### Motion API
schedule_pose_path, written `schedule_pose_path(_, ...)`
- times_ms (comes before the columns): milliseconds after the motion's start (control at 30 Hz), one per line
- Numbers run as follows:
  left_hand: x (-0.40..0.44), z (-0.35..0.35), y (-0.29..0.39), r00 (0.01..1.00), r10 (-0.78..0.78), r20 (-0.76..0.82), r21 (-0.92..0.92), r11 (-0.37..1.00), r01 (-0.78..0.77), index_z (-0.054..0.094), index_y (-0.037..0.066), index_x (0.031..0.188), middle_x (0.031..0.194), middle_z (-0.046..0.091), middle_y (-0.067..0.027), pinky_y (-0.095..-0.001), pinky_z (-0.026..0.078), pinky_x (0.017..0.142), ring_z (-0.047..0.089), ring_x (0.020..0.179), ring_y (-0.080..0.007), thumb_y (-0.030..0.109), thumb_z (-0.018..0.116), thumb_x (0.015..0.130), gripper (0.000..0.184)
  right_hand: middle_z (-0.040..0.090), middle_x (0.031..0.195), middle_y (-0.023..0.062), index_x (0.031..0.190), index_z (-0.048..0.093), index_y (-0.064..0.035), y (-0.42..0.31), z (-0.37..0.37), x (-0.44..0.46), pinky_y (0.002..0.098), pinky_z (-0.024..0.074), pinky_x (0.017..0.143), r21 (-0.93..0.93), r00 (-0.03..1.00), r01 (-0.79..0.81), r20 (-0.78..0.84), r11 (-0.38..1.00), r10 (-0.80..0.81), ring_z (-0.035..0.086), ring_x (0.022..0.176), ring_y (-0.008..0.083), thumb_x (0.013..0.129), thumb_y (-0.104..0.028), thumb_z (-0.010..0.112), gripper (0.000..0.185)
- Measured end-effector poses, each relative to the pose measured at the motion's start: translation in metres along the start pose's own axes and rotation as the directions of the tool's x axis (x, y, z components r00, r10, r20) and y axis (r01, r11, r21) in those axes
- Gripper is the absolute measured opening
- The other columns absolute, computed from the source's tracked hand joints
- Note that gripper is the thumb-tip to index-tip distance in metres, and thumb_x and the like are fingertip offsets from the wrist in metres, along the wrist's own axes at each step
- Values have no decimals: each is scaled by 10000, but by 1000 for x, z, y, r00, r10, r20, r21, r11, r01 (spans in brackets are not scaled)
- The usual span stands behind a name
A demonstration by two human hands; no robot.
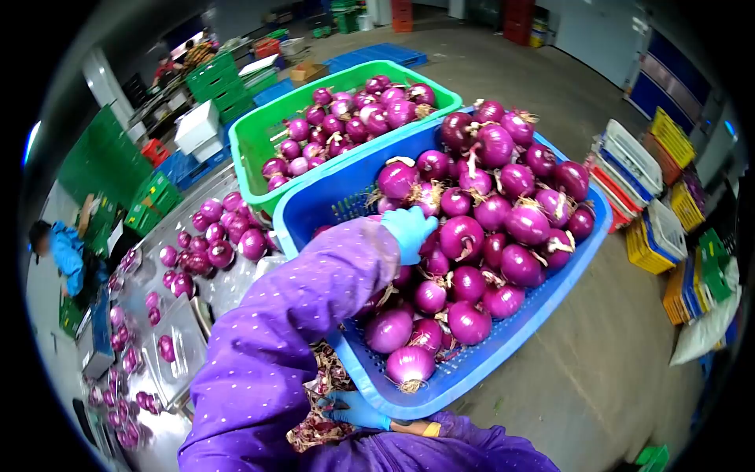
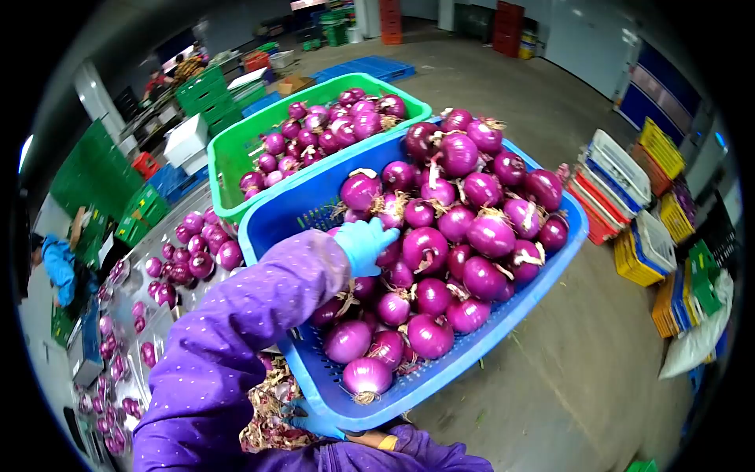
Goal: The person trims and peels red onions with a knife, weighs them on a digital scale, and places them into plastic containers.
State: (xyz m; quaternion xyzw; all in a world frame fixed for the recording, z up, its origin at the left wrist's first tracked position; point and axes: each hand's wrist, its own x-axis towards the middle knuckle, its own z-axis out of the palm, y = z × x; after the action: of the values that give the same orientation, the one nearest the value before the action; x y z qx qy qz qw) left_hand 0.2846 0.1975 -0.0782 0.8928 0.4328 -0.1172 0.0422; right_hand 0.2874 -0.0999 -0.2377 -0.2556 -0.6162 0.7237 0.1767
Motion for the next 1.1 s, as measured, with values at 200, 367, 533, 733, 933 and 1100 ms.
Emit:
schedule_pose_path(200, 8, 3, -6, 999, -14, -41, -173, 985, 7, 438, 205, 1343, 1132, 484, -227, -469, 523, 791, 594, 948, -396, 264, 811, 600, 833, 664, 948, 31, 1302, 503, -57, -5, -23, -4, 247, 454, 585, -91, 988, 88, 134, 992, -75, 537, 645, 90, 919, -232, 588, 429)
schedule_pose_path(367, -73, -43, -25, 934, -61, -351, -603, 778, -176, 429, 123, 1320, 1296, 470, -170, -416, 408, 1014, 477, 1214, -315, 297, 814, 624, 814, 667, 899, 19, 1269, 540, -53, -43, -27, -4, 209, 395, 479, 61, 975, -182, 138, 981, 172, 490, 554, 50, 907, -239, 613, 414)
schedule_pose_path(533, -234, -33, -19, 719, -480, -503, -842, 84, -533, 400, 89, 1349, 1402, 354, -125, -400, 339, 1093, 421, 1280, -258, 258, 827, 654, 833, 653, 879, 24, 1209, 570, -13, -57, -17, 9, 193, 436, 467, 139, 942, -315, 168, 939, 291, 627, 720, 77, 906, -232, 624, 378)
schedule_pose_path(733, -368, 71, -17, 640, -765, -75, -654, -446, -610, 314, 84, 1412, 1342, 435, -137, -415, 432, 1023, 485, 1221, -279, 271, 739, 695, 855, 645, 870, 31, 1140, 606, -22, -49, 25, 33, 201, 464, 483, 228, 961, -225, -106, 947, 254, 629, 661, 94, 912, -168, 612, 271)
schedule_pose_path(933, -443, 126, -14, 654, -756, -12, -654, -489, -577, 286, 99, 1448, 1349, 417, -117, -395, 439, 1027, 477, 1222, -264, 138, 772, 670, 918, 652, 854, 25, 1113, 619, -39, -90, 73, 63, 193, 490, 574, 127, 941, -27, -332, 992, 68, 598, 666, 68, 894, -91, 627, 226)
schedule_pose_path(1100, -474, 142, -2, 569, -822, -17, -808, -323, -492, 323, 86, 1430, 1294, 470, -97, -347, 462, 988, 523, 1156, -225, 143, 825, 650, 929, 685, 943, 75, 1124, 624, -80, -109, 105, 78, 272, 523, 664, -511, 889, 175, -284, 842, -358, 671, 750, 141, 833, -96, 680, 297)
